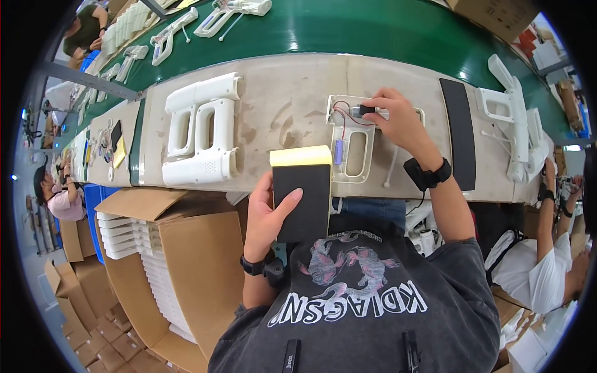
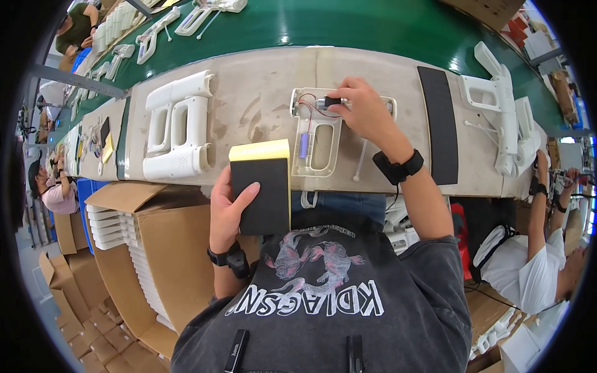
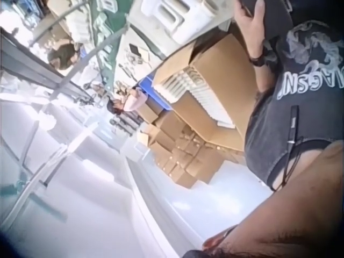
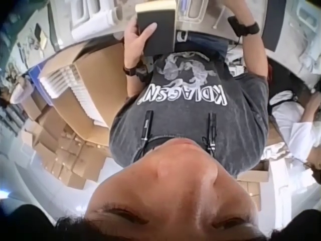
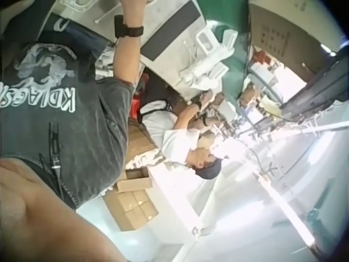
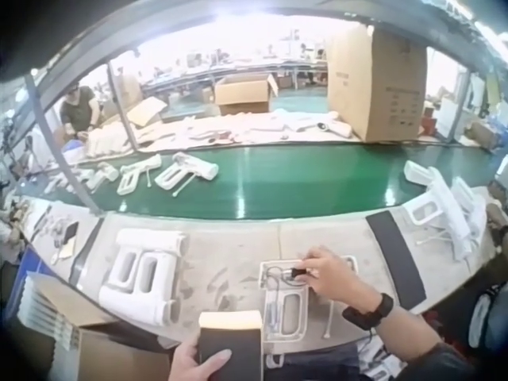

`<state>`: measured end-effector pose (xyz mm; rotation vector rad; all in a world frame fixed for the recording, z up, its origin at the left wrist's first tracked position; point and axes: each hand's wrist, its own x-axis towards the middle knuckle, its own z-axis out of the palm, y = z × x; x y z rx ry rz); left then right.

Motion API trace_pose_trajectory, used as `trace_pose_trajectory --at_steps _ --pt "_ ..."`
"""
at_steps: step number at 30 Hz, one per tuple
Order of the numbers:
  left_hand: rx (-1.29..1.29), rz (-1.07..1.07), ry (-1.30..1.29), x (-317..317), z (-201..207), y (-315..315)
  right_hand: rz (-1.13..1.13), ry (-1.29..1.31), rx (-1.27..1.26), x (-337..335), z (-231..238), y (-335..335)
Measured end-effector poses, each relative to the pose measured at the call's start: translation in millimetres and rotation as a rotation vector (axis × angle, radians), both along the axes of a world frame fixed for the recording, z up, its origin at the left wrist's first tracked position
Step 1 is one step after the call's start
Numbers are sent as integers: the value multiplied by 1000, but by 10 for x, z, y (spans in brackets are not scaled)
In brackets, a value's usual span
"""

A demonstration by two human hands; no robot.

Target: The person assembles a handheld device by fitting a white plastic shell over internal components, pressing the halves together, and then peeling the backing from a black foam pad to stick it onto the housing before placing the unit into a box.

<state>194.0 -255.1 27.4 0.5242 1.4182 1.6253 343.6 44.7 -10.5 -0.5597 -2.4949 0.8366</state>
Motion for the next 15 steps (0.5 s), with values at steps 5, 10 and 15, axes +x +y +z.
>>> trace_pose_trajectory --at_steps 5,10,15 --pt "27 17 -65 23 -14 103 -35 -61 -71 -24 88 -39" --pt "37 0 -43 37 1 170 -107 130 29 -102 390 -409" --pt "-100 -94 -14 23 39 173 297 161 -49 -124 585 -957"
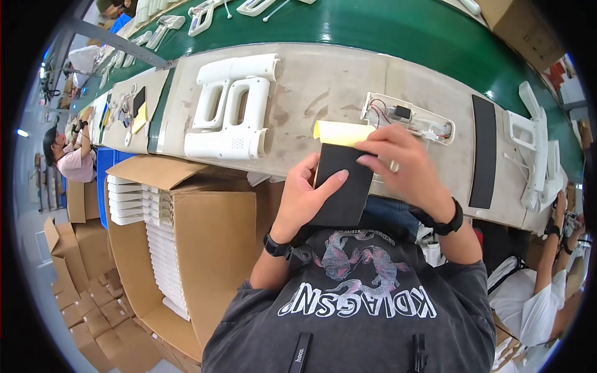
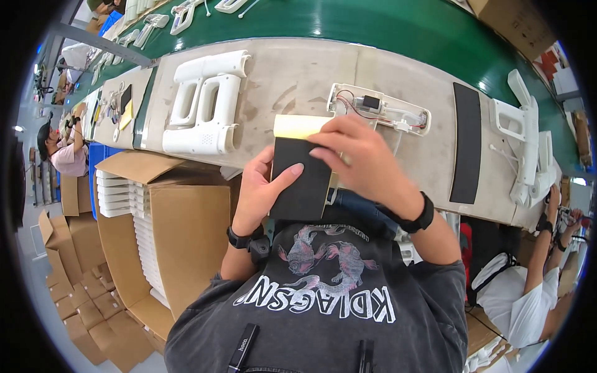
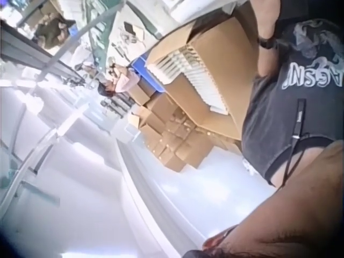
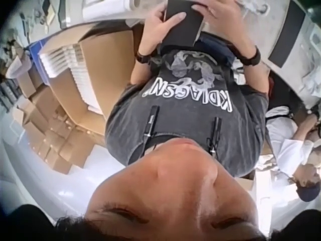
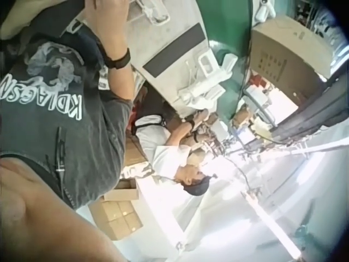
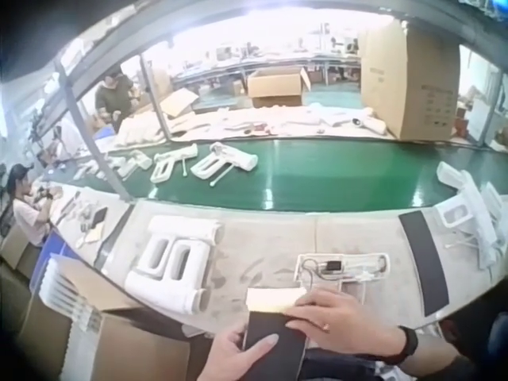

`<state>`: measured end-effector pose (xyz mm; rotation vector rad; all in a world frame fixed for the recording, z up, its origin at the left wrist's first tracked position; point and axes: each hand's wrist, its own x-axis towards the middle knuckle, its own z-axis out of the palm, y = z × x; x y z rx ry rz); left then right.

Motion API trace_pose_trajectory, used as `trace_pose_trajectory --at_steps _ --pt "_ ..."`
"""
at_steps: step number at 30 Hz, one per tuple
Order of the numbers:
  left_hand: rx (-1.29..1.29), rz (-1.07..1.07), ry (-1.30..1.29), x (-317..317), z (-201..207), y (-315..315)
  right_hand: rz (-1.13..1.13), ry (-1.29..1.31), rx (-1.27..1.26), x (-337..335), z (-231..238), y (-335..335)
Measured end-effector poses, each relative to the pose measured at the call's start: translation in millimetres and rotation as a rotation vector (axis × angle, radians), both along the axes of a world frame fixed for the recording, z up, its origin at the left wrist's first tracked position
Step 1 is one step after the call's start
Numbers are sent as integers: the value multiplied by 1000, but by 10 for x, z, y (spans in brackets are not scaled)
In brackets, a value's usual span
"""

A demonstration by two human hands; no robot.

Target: The person assembles a handheld device by fitting a white plastic shell over internal components, pressing the halves together, and then peeling the backing from a black foam pad to stick it onto the housing before placing the unit into a box.

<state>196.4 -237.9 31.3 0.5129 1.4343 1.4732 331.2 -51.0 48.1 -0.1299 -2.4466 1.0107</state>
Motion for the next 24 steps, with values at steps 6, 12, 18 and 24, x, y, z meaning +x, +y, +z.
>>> trace_pose_trajectory --at_steps 6,12,18,24 --pt "110 131 -65 69 -17 -73 -51 -76 -250 18 -58 -156" --pt "109 -185 124 -34 -72 -389 210 -283 -546 166 -95 -136" --pt "111 -256 105 -59 -51 -546 273 -182 -267 164 -44 106" --pt "247 217 91 -260 89 -186 189 -211 296 60 -262 416"
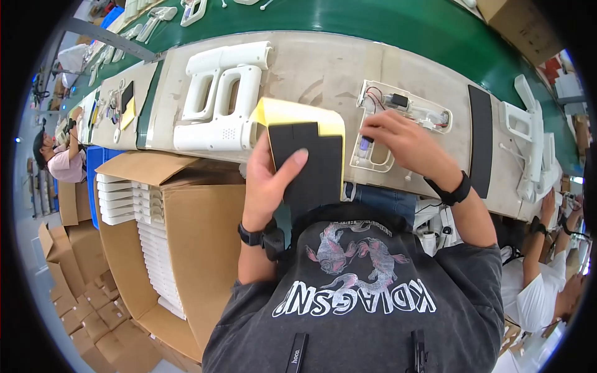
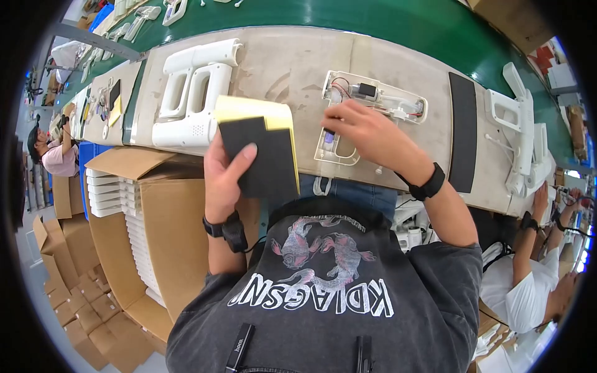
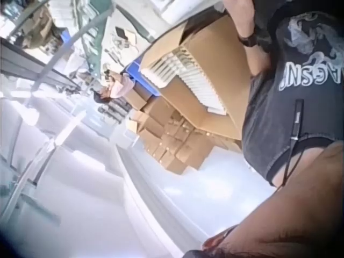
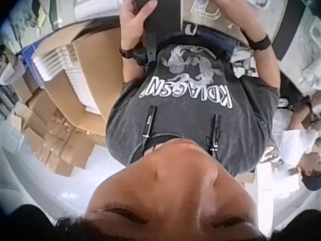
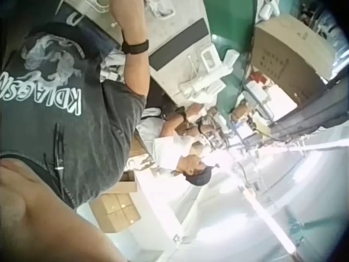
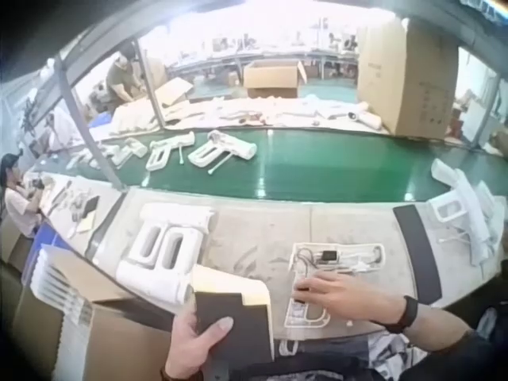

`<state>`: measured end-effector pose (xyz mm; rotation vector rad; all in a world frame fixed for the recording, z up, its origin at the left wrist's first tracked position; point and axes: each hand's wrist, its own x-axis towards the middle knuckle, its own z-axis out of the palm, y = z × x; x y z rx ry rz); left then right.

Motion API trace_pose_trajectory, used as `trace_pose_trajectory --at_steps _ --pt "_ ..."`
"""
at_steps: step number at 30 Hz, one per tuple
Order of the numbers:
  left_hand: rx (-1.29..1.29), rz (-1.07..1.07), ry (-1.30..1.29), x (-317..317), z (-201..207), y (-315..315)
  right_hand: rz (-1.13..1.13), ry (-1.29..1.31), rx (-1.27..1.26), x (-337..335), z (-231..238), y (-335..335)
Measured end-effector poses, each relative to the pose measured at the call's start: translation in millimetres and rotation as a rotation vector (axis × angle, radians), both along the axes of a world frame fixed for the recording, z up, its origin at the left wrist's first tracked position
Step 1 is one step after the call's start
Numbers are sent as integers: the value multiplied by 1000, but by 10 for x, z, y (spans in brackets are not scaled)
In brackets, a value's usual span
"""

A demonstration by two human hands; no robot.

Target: The person assembles a handheld device by fitting a white plastic shell over internal components, pressing the halves together, and then peeling the backing from a black foam pad to stick it onto the housing before placing the unit into a box.

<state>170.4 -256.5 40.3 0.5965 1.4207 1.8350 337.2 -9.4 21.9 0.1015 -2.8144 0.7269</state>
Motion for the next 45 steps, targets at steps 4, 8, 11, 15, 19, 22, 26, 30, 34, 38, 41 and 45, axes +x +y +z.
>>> trace_pose_trajectory --at_steps 4,8,11,15,19,22,26,30,34,38,41,45 --pt "60 30 56 -136 55 262 57 -68 126 -11 -63 -3" --pt "-381 87 517 -230 -24 487 103 -49 133 -28 -71 19" --pt "-512 179 778 -192 -51 416 126 -68 128 -41 -107 19" --pt "-556 274 888 -450 75 116 109 -61 96 -48 -100 -6" --pt "-739 469 1122 -1268 208 -95 11 -3 -23 -38 46 -13" --pt "-1113 483 1047 -1769 96 -74 -114 -20 -122 56 183 -11" --pt "-1292 218 832 -2311 -102 59 -139 20 -169 233 272 -22" --pt "-1219 45 796 -2578 -282 114 -148 -2 -195 421 278 -26" --pt "-1222 -14 897 -2695 -399 88 -176 -23 -271 575 263 -41" --pt "-1132 -12 983 -2694 -488 44 -189 -9 -323 652 260 -63" --pt "-1187 162 901 -2594 -351 37 -202 6 -356 678 298 -68" --pt "-957 286 965 -2158 209 24 -271 70 -342 702 471 -2"
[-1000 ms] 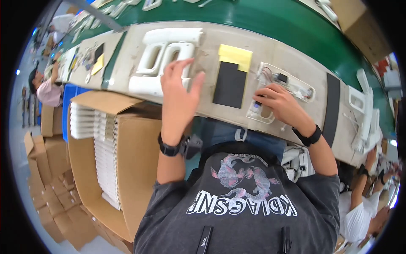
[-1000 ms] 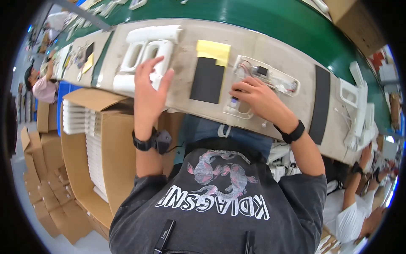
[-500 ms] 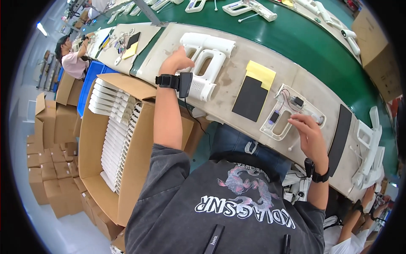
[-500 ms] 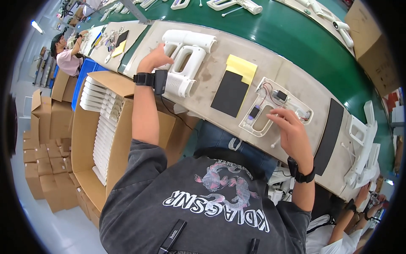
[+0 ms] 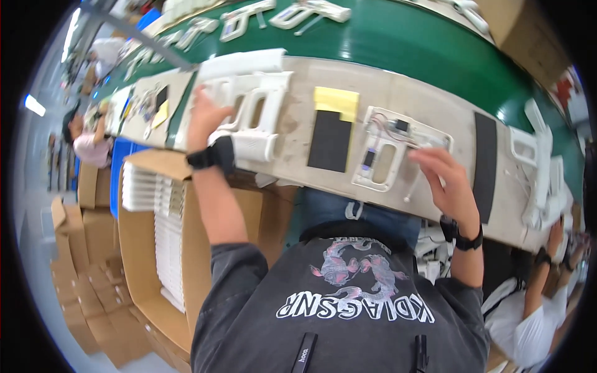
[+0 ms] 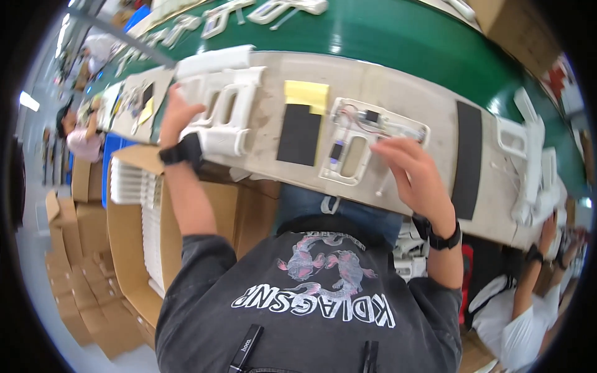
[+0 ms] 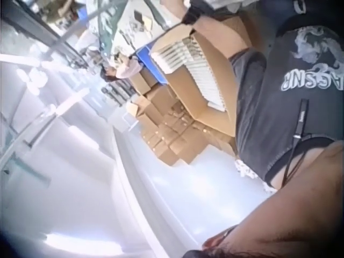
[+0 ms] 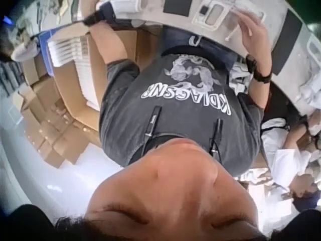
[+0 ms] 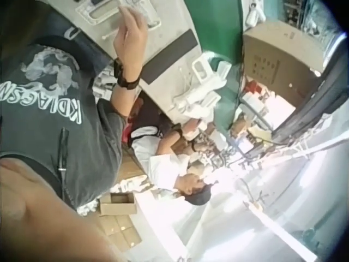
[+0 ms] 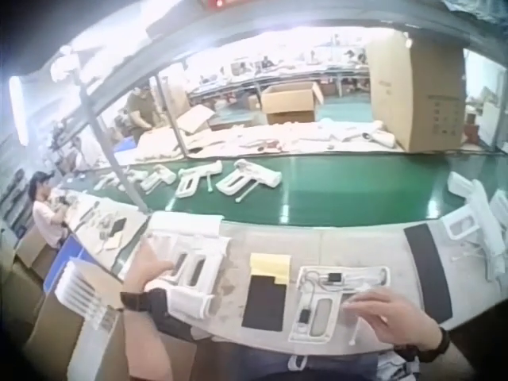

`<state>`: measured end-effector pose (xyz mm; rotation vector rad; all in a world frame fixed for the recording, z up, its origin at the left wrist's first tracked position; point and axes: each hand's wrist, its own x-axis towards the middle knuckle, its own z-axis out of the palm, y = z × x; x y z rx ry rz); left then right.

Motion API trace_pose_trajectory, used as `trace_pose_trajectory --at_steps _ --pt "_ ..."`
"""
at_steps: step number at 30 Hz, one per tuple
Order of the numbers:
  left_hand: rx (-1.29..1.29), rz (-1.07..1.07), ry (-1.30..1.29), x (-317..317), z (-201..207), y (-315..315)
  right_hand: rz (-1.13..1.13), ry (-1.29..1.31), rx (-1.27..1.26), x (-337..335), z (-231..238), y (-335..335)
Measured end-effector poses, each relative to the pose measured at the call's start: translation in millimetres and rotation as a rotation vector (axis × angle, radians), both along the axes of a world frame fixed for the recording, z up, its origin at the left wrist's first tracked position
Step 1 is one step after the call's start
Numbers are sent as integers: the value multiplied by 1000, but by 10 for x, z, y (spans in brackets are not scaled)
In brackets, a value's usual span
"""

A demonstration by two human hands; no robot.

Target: The person assembles a handheld device by fitting a white plastic shell over internal components, pressing the halves together, and then peeling the backing from a black foam pad to stick it onto the housing before placing the unit into a box.

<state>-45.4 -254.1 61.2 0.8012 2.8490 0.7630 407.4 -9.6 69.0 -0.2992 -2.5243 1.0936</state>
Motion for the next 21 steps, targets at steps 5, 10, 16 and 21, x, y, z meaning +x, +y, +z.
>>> trace_pose_trajectory --at_steps 5,10,16,21 --pt "190 -289 298 1324 256 474 -282 238 264 -31 267 203" --pt "208 -470 107 2491 107 913 -294 -58 501 -54 194 404" --pt "250 -479 -185 2573 -34 931 -282 -32 178 142 -153 654" --pt "420 -827 -170 2017 -389 1469 -249 -62 50 263 -377 775"
